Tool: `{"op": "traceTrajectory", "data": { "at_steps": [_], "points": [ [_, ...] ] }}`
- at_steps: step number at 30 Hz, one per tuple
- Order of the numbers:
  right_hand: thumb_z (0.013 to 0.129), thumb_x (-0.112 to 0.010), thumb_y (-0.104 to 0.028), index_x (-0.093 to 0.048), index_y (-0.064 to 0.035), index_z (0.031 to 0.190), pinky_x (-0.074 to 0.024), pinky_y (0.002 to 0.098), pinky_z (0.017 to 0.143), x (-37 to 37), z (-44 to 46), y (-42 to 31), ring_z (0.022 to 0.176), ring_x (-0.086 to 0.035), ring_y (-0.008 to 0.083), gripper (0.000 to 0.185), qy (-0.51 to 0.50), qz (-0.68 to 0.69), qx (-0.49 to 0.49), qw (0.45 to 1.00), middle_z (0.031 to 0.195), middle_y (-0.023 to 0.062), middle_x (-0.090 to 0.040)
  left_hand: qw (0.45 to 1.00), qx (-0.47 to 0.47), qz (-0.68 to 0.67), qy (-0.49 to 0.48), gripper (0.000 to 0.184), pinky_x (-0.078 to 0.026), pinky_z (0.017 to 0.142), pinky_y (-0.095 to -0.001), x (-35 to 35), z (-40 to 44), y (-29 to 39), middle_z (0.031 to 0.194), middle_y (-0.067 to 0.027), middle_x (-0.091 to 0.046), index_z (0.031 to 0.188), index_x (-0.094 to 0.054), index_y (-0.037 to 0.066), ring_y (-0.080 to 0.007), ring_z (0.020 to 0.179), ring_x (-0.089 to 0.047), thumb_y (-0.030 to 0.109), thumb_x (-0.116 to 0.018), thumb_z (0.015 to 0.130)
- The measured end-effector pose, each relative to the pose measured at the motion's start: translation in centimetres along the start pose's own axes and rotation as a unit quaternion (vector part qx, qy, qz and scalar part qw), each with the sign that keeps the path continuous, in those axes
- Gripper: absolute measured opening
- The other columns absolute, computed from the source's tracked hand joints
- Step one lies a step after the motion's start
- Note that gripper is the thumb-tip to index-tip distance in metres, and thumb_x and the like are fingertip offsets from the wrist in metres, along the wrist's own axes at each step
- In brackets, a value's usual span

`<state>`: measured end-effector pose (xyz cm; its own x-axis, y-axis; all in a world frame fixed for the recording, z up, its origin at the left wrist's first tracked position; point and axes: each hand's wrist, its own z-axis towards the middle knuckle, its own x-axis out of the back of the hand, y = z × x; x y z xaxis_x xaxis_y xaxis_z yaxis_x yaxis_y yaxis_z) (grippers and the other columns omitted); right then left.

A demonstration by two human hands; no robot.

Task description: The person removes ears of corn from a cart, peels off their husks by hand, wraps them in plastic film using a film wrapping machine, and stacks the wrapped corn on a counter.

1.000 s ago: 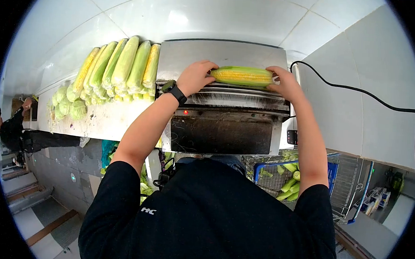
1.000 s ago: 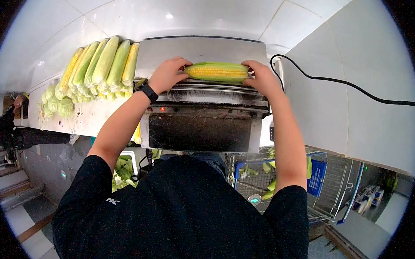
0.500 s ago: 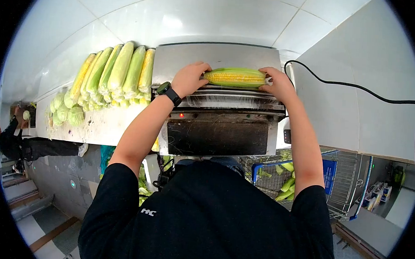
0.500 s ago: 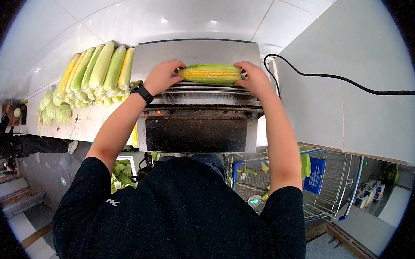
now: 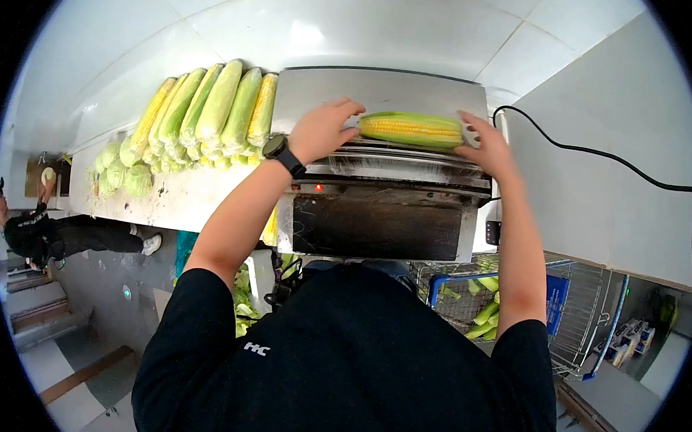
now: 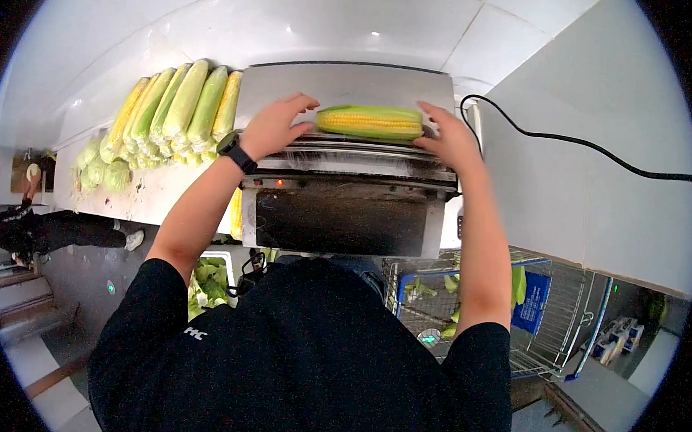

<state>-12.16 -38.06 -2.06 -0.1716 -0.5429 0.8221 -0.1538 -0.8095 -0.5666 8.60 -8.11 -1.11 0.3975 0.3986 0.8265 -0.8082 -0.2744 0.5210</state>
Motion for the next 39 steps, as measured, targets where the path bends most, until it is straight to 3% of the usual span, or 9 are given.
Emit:
{"op": "traceTrajectory", "data": {
  "at_steps": [2, 6, 8, 14, 22, 29, 39],
  "points": [
    [0.075, -0.079, -0.010, -0.061, -0.0092, 0.125, -0.0531, 0.0344, 0.082, 0.5, -1.6, -0.6, 0.100, -0.065, 0.0260, 0.052, 0.094, 0.096, -0.059, 0.989, 0.116, 0.0143, -0.066, 0.998, -0.047, 0.020, -0.039, 0.022, -0.051, 0.084, -0.0400, 1.9, -1.6, 0.2, 0.100, -0.0115, -0.063, 0.106, -0.064, 0.005, -0.0316, 0.095, -0.063, 0.012, -0.066, 0.085],
    [0.077, -0.077, -0.009, -0.065, -0.0065, 0.114, -0.0523, 0.0352, 0.077, 0.5, -6.5, 1.1, 0.090, -0.065, 0.0260, 0.039, 0.081, 0.017, -0.081, 0.993, 0.101, 0.0132, -0.067, 0.984, -0.058, 0.069, -0.151, 0.017, -0.051, 0.081, -0.0423, 2.2, -5.7, -0.9, 0.098, -0.0099, -0.062, 0.100, -0.064, 0.006, -0.0312, 0.092, -0.062, 0.010, -0.066, 0.084],
    [0.079, -0.075, -0.007, -0.067, -0.0036, 0.104, -0.0516, 0.0351, 0.071, 0.2, -8.3, 1.6, 0.081, -0.064, 0.0250, 0.027, 0.074, -0.010, -0.060, 0.995, 0.091, 0.0112, -0.066, 0.985, -0.056, 0.064, -0.149, 0.017, -0.052, 0.080, -0.0423, 1.9, -6.4, -0.9, 0.097, -0.0085, -0.062, 0.099, -0.064, 0.007, -0.0310, 0.091, -0.063, 0.009, -0.067, 0.083],
    [0.081, -0.073, -0.008, -0.069, -0.0049, 0.101, -0.0517, 0.0334, 0.067, 0.9, -10.3, 0.1, 0.079, -0.064, 0.0239, 0.020, 0.062, -0.014, -0.114, 0.991, 0.091, 0.0096, -0.066, 0.982, -0.066, 0.111, -0.137, 0.010, -0.052, 0.074, -0.0418, 1.2, -6.2, -0.7, 0.092, -0.0078, -0.061, 0.092, -0.066, 0.007, -0.0305, 0.088, -0.063, 0.011, -0.066, 0.082],
    [0.083, -0.070, -0.010, -0.070, -0.0069, 0.099, -0.0528, 0.0370, 0.072, 1.4, -10.0, 0.4, 0.083, -0.066, 0.0268, 0.016, 0.026, -0.045, -0.116, 0.992, 0.092, 0.0087, -0.066, 0.969, -0.127, 0.154, -0.142, 0.006, -0.051, 0.072, -0.0424, 0.4, -5.7, -0.5, 0.084, -0.0079, -0.058, 0.084, -0.064, 0.007, -0.0300, 0.084, -0.061, 0.013, -0.065, 0.082],
    [0.080, -0.070, -0.010, -0.071, -0.0072, 0.097, -0.0524, 0.0425, 0.076, 1.0, -8.3, 1.5, 0.086, -0.065, 0.0338, 0.017, -0.024, -0.102, -0.006, 0.994, 0.093, 0.0109, -0.067, 0.994, -0.034, 0.047, -0.088, 0.006, -0.051, 0.069, -0.0402, 0.6, -6.7, -1.2, 0.086, -0.0088, -0.060, 0.086, -0.063, 0.006, -0.0303, 0.080, -0.063, 0.009, -0.066, 0.082],
    [0.080, -0.072, -0.013, -0.076, -0.0081, 0.093, -0.0529, 0.0405, 0.077, 1.4, -6.5, 1.5, 0.086, -0.066, 0.0320, 0.014, -0.107, -0.072, -0.052, 0.990, 0.090, 0.0109, -0.069, 0.998, 0.002, 0.015, -0.068, 0.007, -0.052, 0.068, -0.0385, 0.7, -7.1, -0.8, 0.087, -0.0075, -0.061, 0.088, -0.064, 0.006, -0.0289, 0.080, -0.063, 0.009, -0.067, 0.083]
  ]
}}
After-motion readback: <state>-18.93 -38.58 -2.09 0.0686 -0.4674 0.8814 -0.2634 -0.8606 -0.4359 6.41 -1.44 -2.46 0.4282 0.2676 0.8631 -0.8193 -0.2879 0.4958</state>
